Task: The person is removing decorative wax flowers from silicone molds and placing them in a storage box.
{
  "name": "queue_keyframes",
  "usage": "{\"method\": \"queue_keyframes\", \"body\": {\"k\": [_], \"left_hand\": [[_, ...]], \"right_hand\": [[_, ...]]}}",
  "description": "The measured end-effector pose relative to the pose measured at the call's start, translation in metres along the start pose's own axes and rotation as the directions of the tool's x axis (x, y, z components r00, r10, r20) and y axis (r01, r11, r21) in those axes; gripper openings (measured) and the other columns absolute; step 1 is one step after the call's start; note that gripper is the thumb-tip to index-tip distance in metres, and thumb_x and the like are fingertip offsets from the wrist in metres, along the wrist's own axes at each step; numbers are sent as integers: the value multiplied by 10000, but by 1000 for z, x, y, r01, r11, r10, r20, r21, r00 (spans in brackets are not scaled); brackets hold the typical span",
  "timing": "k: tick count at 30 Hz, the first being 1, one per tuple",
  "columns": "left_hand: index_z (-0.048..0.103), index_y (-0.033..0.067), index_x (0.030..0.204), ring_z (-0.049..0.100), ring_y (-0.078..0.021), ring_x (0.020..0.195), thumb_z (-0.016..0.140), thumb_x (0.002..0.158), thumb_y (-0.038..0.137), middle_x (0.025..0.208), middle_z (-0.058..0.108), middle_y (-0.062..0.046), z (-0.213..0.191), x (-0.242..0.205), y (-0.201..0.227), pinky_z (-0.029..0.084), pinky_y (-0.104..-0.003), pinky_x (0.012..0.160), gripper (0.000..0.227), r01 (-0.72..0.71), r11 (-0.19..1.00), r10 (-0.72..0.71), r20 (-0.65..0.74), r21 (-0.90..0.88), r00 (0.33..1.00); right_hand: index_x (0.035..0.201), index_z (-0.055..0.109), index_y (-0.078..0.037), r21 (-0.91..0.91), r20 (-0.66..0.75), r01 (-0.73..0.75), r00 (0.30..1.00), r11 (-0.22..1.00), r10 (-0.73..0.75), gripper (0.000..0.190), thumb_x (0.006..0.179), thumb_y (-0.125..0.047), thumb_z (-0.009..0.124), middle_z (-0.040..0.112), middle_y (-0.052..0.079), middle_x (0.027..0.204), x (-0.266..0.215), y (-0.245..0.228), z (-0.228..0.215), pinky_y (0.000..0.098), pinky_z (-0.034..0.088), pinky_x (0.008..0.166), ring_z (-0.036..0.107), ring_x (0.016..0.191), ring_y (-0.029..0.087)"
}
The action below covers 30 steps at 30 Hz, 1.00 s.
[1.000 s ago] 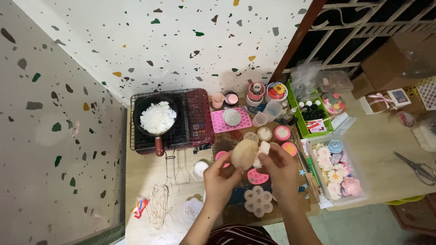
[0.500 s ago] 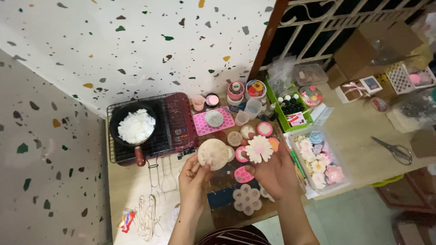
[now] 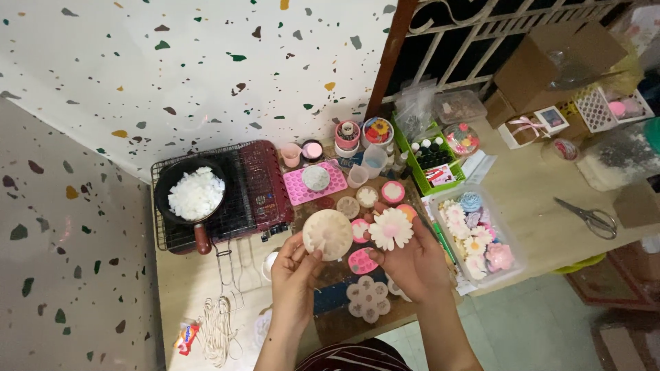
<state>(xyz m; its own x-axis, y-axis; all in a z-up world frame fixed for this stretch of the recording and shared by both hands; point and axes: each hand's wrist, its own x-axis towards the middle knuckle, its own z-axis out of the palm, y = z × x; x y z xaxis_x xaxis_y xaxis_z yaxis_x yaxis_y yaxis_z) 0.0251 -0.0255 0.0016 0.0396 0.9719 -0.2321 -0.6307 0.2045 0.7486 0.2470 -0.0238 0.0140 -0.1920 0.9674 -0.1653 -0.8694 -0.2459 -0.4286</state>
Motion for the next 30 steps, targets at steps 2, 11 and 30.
{"method": "queue_keyframes", "body": {"k": [2,11,30], "left_hand": [[580,-31,1315,705,-196,1060,603,925,-63,1215,728,-134,0,0,-3,571,-311,863,392,4,1000,-4,-5,-6,1000],[575,-21,1324,705,-196,1084,605,909,-76,1216,729,-130,6,3,-11,572,-318,910,420,29,1000,-29,42,-3,999],[574,6,1351,640,-185,1082,600,938,-49,1259,686,-107,4,12,-38,501,-307,836,418,69,997,-69,-16,44,998]], "right_hand": [[1521,442,-77,-2,-8,9,1000,1000,-9,566,1080,-422,360,542,127,1495,-1,-1,0,510,501,941,569,1269,313],[1460,503,-85,-128,-94,8,995,992,-20,545,1072,-440,362,605,129,1413,-4,-17,-8,493,509,877,601,1225,296],[1366,542,-119,-76,-285,15,958,997,-36,475,1000,-420,512,655,135,1284,24,-26,-123,477,576,788,680,1059,336]]}}
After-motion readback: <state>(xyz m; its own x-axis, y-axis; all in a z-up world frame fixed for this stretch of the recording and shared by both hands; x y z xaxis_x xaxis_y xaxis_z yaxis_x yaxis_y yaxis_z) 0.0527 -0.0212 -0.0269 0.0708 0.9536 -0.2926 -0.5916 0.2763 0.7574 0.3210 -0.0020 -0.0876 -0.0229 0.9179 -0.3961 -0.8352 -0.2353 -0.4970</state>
